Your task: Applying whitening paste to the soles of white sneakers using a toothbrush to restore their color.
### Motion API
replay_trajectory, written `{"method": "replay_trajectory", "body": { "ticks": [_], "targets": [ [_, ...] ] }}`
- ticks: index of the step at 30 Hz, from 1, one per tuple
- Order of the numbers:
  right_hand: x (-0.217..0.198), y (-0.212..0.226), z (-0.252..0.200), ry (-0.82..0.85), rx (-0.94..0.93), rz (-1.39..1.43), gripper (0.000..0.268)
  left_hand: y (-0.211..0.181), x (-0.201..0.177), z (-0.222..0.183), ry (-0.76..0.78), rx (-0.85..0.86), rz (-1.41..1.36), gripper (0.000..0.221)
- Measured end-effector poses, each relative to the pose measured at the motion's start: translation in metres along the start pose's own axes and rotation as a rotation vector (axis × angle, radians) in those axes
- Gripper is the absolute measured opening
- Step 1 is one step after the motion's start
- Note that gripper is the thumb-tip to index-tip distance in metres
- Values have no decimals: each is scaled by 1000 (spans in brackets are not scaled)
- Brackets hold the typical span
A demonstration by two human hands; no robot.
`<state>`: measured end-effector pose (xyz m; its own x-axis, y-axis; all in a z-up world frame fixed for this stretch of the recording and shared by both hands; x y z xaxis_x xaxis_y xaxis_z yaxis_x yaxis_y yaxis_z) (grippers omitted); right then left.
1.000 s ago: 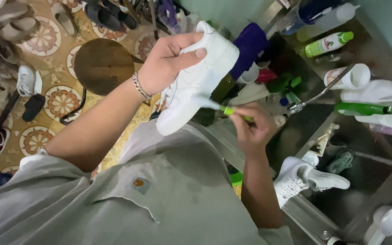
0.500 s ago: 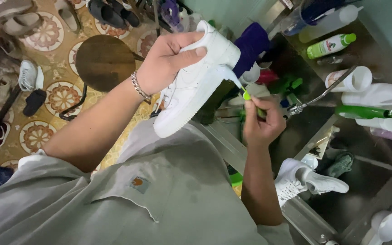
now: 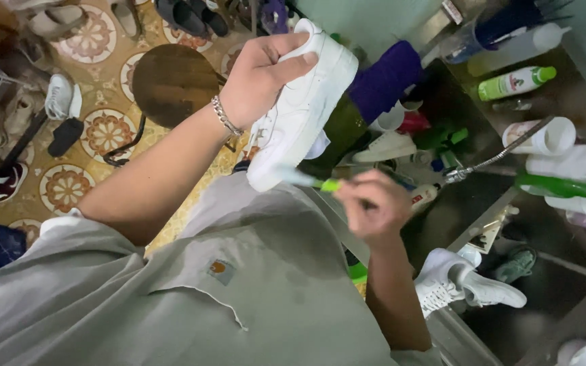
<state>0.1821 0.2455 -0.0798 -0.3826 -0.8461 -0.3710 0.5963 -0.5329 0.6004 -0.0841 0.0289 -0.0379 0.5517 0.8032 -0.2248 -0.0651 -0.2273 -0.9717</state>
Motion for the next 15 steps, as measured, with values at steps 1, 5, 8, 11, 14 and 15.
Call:
{"method": "replay_trajectory", "body": {
  "ticks": [1, 5, 8, 11, 14, 15],
  "targets": [
    [1, -2, -2, 2, -1, 2, 17, 2, -1, 0, -3, -1, -1, 65],
    [-7, -20, -1, -37, 36, -84, 10, 5, -2, 0, -13, -27, -5, 61],
    [-6, -26, -6, -73, 32, -201, 12, 7, -4, -1, -41, -53, 1, 42],
    [7, -12, -2, -22, 38, -83, 13, 13, -11, -2, -50, -10, -45, 52],
    [6, -18, -11, 0, 92, -72, 14, 30, -20, 0, -85, 38, 2, 60],
    [2, -24, -18, -17, 129, -180, 13, 38, -24, 0, -128, 32, 105, 60]
  ]
}}
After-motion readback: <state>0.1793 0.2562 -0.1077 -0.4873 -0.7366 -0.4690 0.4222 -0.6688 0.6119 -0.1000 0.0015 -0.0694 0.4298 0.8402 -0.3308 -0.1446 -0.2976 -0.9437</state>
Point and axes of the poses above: each hand's wrist, its own z-axis towards the middle knuckle, its own x-axis out of the palm, y = z × x, the point moved 1 cm from there along z, towards the middle knuckle, and after that the axes turned 6 degrees about z, right-handed, at the moved point
